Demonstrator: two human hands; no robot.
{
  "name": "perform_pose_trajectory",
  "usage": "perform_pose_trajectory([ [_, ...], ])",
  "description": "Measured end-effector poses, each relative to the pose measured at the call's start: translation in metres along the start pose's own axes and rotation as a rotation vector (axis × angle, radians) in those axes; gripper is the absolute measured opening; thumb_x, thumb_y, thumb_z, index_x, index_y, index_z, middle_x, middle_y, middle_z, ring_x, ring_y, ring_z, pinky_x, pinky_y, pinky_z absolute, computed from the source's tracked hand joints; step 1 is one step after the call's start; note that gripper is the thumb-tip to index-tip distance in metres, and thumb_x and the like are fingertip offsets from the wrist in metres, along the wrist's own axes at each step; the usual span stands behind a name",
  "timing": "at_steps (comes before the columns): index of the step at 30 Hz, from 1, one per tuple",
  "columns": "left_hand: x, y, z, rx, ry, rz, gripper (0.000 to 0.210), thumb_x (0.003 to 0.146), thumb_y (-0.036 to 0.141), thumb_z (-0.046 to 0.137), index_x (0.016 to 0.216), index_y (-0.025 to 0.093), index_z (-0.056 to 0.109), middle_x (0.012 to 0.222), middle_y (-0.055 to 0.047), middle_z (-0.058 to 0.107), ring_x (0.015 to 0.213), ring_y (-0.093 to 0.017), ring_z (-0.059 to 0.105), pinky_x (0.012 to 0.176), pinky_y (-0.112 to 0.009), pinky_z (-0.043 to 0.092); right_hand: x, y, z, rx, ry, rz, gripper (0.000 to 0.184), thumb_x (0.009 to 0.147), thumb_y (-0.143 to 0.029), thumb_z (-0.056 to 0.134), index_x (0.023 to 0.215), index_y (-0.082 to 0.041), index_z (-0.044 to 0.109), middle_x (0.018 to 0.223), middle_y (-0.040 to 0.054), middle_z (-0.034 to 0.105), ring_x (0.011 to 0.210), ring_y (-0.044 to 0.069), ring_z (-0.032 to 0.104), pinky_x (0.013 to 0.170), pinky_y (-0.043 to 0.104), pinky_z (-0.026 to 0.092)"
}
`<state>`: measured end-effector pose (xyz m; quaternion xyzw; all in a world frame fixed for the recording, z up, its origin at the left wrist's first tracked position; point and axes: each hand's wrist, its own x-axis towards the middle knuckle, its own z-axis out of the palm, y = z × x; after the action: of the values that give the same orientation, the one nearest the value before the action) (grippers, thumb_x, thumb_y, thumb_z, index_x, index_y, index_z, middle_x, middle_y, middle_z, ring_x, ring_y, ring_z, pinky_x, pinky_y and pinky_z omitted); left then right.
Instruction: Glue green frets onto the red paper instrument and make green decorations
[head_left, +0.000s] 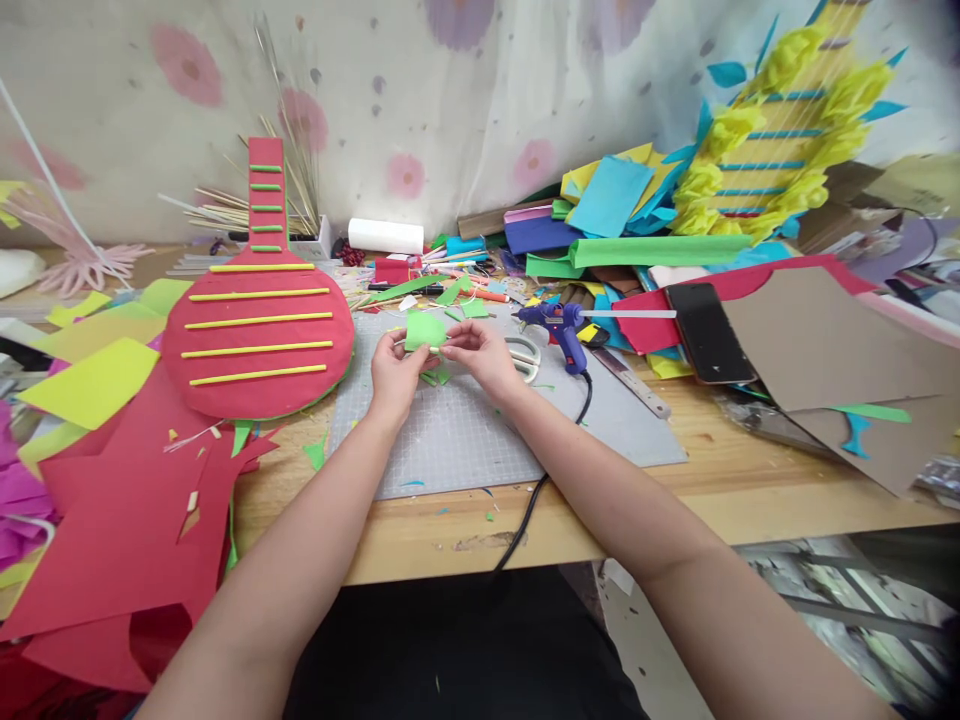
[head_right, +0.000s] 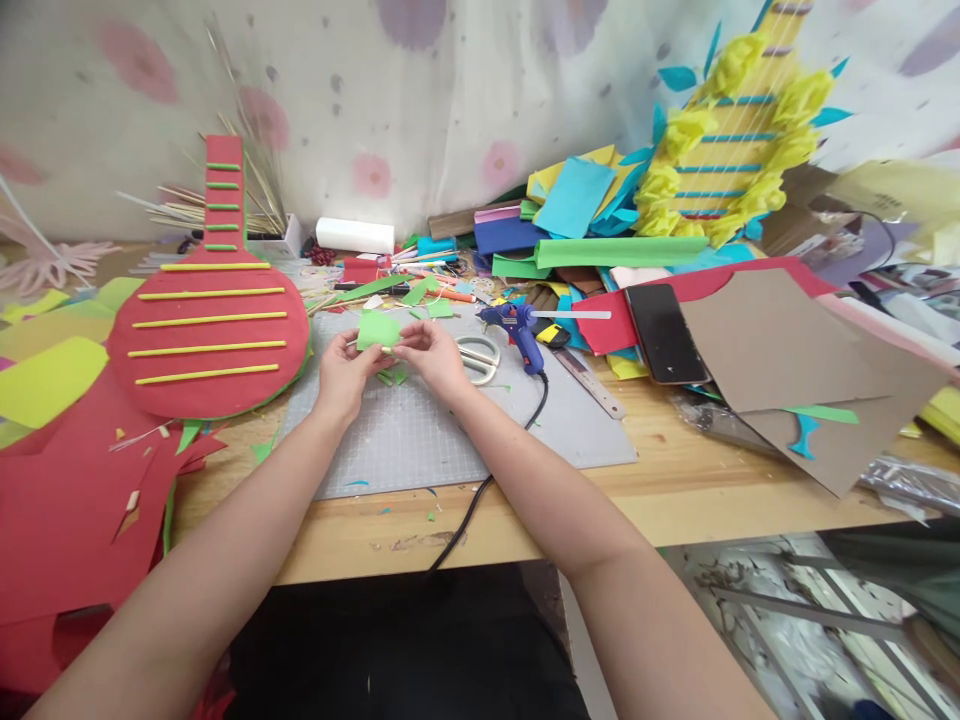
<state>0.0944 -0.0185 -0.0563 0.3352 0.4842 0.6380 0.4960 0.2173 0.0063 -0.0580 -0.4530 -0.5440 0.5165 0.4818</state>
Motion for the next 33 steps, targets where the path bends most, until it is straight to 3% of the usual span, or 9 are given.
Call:
perform_pose_trajectory([
  [9, 0.003, -0.004, -0.002, -0.051, -0.038, -0.032, 0.039, 0.061, 0.01, 0.069, 0.093, 0.018, 0.048, 0.08, -0.002, 0.066, 0.069, -0.013, 0.065, 0.077, -0.034, 0.054, 0.0, 0.006, 0.005, -0.163, 0.021, -0.144, 0.026, 0.066, -0.02, 0.064, 0.087, -0.021, 0.049, 0.075, -0.0024, 0.061, 0.075, 0.013, 0.061, 0.075, 0.03, 0.048],
  [12, 0.01, -0.01, -0.006, 0.054, 0.028, 0.095, 0.04, 0.063, 0.012, 0.069, 0.096, 0.02, 0.048, 0.093, -0.004, 0.064, 0.083, -0.015, 0.065, 0.081, -0.033, 0.052, 0.001, 0.007, 0.004, -0.178, 0.096, -0.167, 0.023, 0.067, -0.023, 0.063, 0.086, -0.02, 0.049, 0.076, -0.0016, 0.061, 0.077, 0.013, 0.06, 0.075, 0.029, 0.046],
  [18, 0.012, -0.01, -0.017, 0.521, 0.122, 0.367, 0.041, 0.059, 0.009, 0.07, 0.095, 0.02, 0.056, 0.11, -0.009, 0.055, 0.111, -0.022, 0.051, 0.094, -0.037, 0.043, 0.007, 0.01, 0.0, -0.116, 0.169, -0.073, 0.023, 0.067, -0.025, 0.064, 0.082, -0.019, 0.048, 0.077, -0.0012, 0.059, 0.075, 0.012, 0.058, 0.076, 0.029, 0.046],
  [20, 0.006, -0.007, -0.016, 0.596, 0.1, 0.494, 0.042, 0.058, 0.009, 0.071, 0.095, 0.021, 0.057, 0.109, -0.008, 0.055, 0.112, -0.023, 0.049, 0.094, -0.036, 0.042, 0.008, 0.01, 0.0, -0.096, 0.164, -0.068, 0.022, 0.067, -0.025, 0.064, 0.082, -0.019, 0.048, 0.078, -0.0012, 0.059, 0.075, 0.012, 0.058, 0.077, 0.029, 0.046],
  [22, 0.001, -0.004, -0.013, 0.594, 0.05, 0.547, 0.035, 0.063, 0.013, 0.069, 0.095, 0.021, 0.057, 0.103, -0.006, 0.057, 0.1, -0.019, 0.054, 0.087, -0.033, 0.045, 0.008, 0.01, 0.002, -0.083, 0.148, -0.078, 0.022, 0.066, -0.025, 0.064, 0.081, -0.02, 0.048, 0.077, -0.0015, 0.058, 0.076, 0.012, 0.057, 0.077, 0.029, 0.045],
  [26, -0.001, -0.005, -0.006, 0.41, -0.029, 0.415, 0.024, 0.073, 0.026, 0.064, 0.095, 0.019, 0.056, 0.084, -0.002, 0.06, 0.067, -0.01, 0.058, 0.067, -0.025, 0.048, 0.005, 0.008, 0.006, 0.009, 0.1, -0.093, 0.025, 0.064, -0.029, 0.067, 0.078, -0.019, 0.049, 0.075, -0.0023, 0.057, 0.074, 0.011, 0.056, 0.076, 0.029, 0.045],
  [30, 0.003, -0.007, -0.004, 0.151, -0.137, 0.173, 0.028, 0.068, 0.034, 0.068, 0.086, 0.016, 0.058, 0.078, -0.002, 0.063, 0.066, -0.011, 0.062, 0.062, -0.024, 0.05, 0.003, 0.006, 0.01, 0.114, 0.039, -0.068, 0.031, 0.06, -0.037, 0.07, 0.076, -0.019, 0.05, 0.072, -0.0029, 0.056, 0.069, 0.011, 0.054, 0.068, 0.027, 0.044],
  [33, 0.003, -0.005, -0.003, 0.079, -0.151, 0.084, 0.029, 0.064, 0.037, 0.071, 0.079, 0.015, 0.059, 0.075, -0.002, 0.065, 0.07, -0.014, 0.065, 0.062, -0.024, 0.051, 0.004, 0.004, 0.012, 0.097, 0.012, -0.056, 0.029, 0.061, -0.037, 0.07, 0.072, -0.019, 0.05, 0.067, -0.0033, 0.056, 0.065, 0.01, 0.053, 0.063, 0.026, 0.043],
])
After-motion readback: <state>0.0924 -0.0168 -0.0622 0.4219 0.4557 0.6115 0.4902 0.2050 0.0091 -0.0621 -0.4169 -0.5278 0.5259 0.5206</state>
